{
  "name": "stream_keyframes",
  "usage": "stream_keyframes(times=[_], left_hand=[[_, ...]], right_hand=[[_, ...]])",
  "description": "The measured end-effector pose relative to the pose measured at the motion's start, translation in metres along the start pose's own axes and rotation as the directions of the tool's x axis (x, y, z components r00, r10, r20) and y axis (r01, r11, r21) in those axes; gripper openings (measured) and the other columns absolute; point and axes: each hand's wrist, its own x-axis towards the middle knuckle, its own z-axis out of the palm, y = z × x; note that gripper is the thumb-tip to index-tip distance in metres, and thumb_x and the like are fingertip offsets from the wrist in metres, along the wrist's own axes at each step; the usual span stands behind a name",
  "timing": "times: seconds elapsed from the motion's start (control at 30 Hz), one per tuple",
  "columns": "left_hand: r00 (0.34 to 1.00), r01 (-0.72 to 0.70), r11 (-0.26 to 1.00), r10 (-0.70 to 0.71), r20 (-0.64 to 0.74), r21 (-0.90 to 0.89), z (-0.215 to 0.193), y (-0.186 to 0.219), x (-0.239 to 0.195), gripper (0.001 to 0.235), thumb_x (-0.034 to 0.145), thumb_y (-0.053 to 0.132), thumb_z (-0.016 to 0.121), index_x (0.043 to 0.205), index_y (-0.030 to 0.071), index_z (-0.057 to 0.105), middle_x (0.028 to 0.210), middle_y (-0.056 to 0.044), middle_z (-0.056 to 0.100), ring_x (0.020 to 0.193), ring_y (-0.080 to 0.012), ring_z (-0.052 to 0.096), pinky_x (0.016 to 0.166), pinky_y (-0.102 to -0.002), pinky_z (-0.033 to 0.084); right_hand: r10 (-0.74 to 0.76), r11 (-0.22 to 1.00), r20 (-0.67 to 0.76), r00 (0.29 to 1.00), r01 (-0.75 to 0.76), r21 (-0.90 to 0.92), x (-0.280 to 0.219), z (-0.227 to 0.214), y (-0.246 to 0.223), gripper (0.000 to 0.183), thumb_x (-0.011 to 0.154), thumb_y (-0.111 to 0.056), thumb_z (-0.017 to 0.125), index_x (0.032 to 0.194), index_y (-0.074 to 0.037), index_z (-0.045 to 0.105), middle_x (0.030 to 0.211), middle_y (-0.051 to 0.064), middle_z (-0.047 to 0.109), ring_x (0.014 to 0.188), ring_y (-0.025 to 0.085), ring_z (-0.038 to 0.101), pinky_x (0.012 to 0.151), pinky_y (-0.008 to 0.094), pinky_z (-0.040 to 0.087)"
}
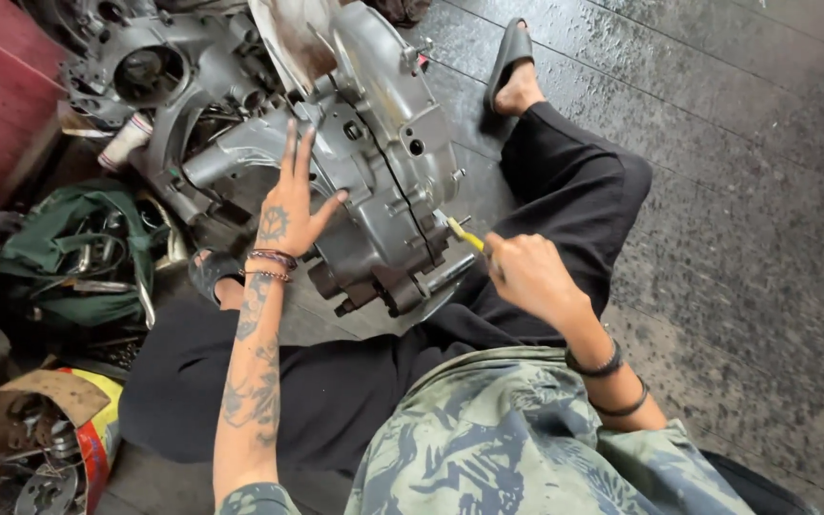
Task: The person sits on the floor and scrubs a silver engine casing with a yellow brush. They hold the part steady with one hand while scrubbing various surfaces and crevices with the other.
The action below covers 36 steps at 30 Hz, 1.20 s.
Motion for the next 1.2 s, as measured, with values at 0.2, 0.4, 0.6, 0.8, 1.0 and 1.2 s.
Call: stream_keyframes(times=[0.2,0.4,0.6,0.8,1.0,1.2], left_hand=[[1.000,0.003,0.999,-0.003,0.008,0.041,-0.005,0.002,0.000,0.089,0.096,0.045,0.066,0.164,0.019,0.014,0.169,-0.018,0.013,0.116,-0.0547,0.061,0.093,-0.065,0.056],[1.000,-0.024,0.999,0.025,-0.005,0.046,0.001,-0.001,0.000,0.090,0.099,0.040,0.068,0.165,0.019,0.012,0.170,-0.015,0.007,0.117,-0.0526,0.062,0.092,-0.063,0.058],[0.999,-0.032,0.999,0.032,-0.032,0.016,0.002,-0.001,0.000,0.087,0.099,0.041,0.067,0.164,0.020,0.014,0.170,-0.014,0.007,0.122,-0.0535,0.058,0.095,-0.065,0.056],[0.999,-0.025,1.000,0.026,-0.041,0.008,0.006,-0.004,0.000,0.087,0.099,0.041,0.067,0.165,0.022,0.013,0.171,-0.011,0.006,0.122,-0.0534,0.058,0.096,-0.065,0.055],[0.999,-0.026,1.000,0.026,-0.036,-0.001,0.005,-0.003,0.001,0.087,0.098,0.040,0.068,0.164,0.020,0.015,0.170,-0.014,0.007,0.121,-0.0562,0.057,0.097,-0.067,0.053],[0.999,-0.020,1.000,0.020,-0.038,-0.017,-0.001,0.007,0.000,0.085,0.100,0.039,0.067,0.164,0.019,0.014,0.170,-0.015,0.006,0.121,-0.0566,0.058,0.098,-0.068,0.053]], right_hand=[[-0.114,0.993,0.169,0.979,0.118,-0.018,0.003,0.056,-0.005,0.018,0.082,-0.020,0.066,0.086,-0.005,0.074,0.072,0.022,0.072,0.074,0.046,0.074,0.064,0.055,0.061],[-0.034,0.988,0.172,0.985,0.008,0.152,-0.018,-0.085,-0.015,0.027,0.091,-0.020,0.064,0.108,0.001,0.068,0.090,0.033,0.074,0.086,0.055,0.071,0.075,0.065,0.055],[-0.016,0.944,-0.028,0.999,0.024,0.330,0.014,0.013,0.064,0.020,0.093,-0.019,0.065,0.111,-0.010,0.063,0.093,0.021,0.074,0.093,0.048,0.070,0.078,0.057,0.056],[-0.064,0.905,-0.178,0.982,0.132,0.405,0.051,0.055,0.071,0.025,0.092,-0.034,0.074,0.085,-0.011,0.067,0.076,0.015,0.073,0.077,0.035,0.074,0.075,0.039,0.054],[-0.089,0.899,-0.326,0.941,0.217,0.381,0.071,0.073,0.078,0.035,0.081,-0.041,0.082,0.081,-0.007,0.076,0.073,0.015,0.074,0.077,0.039,0.072,0.075,0.037,0.052],[0.022,0.882,-0.263,0.964,0.106,0.460,0.092,0.108,0.076,0.039,0.081,-0.052,0.084,0.078,-0.015,0.072,0.073,0.003,0.075,0.075,0.027,0.074,0.095,0.031,0.040]])
